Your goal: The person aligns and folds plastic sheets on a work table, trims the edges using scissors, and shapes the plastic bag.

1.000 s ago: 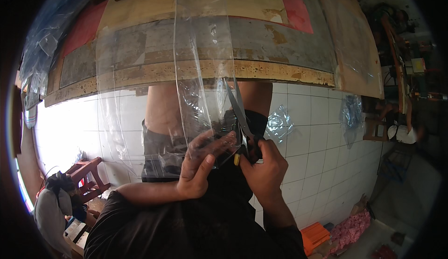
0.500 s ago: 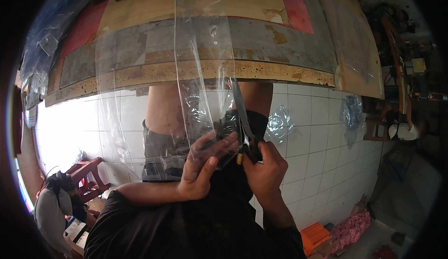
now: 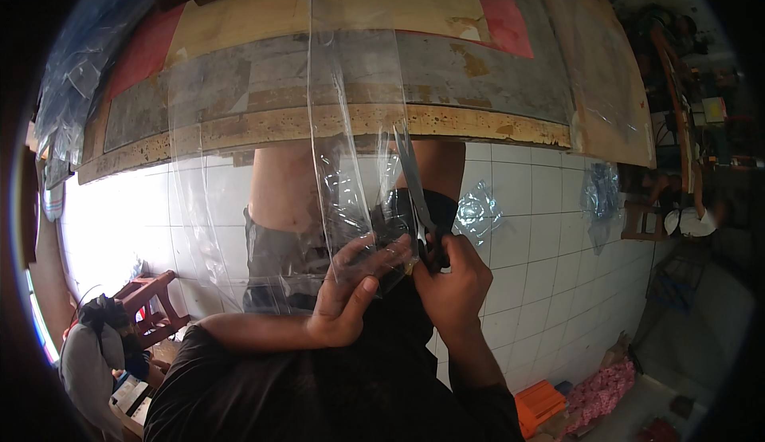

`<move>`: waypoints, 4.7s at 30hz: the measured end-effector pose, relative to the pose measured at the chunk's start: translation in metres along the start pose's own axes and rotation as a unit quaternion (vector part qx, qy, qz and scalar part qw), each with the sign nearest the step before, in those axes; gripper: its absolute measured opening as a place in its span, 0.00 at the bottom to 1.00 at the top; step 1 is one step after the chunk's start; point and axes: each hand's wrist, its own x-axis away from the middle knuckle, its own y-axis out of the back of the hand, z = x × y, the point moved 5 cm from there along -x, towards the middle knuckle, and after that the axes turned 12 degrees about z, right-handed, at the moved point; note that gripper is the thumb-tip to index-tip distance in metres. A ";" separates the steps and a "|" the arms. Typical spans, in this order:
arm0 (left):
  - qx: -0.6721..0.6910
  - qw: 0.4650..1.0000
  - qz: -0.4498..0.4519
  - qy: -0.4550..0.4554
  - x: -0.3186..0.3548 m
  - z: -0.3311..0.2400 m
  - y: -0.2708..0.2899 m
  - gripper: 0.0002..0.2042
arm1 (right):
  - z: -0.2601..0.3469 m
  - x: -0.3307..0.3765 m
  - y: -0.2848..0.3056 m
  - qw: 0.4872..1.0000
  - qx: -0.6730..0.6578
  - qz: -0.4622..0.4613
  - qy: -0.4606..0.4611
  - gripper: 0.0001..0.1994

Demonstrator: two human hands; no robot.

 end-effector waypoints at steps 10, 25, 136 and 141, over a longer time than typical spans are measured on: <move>-0.104 0.994 0.034 0.011 0.003 0.000 -0.004 0.26 | 0.004 -0.005 0.001 1.000 0.004 -0.020 -0.003 0.16; -0.210 0.973 0.089 0.017 0.003 0.000 -0.004 0.28 | 0.004 -0.002 -0.001 1.000 0.005 -0.017 -0.014 0.14; -0.423 0.875 0.150 0.181 -0.177 -0.144 0.139 0.12 | -0.066 -0.015 -0.046 0.854 -0.327 0.391 0.110 0.36; -0.412 0.884 0.143 0.166 -0.175 -0.142 0.140 0.14 | -0.042 -0.035 -0.042 0.882 -0.310 0.330 0.131 0.32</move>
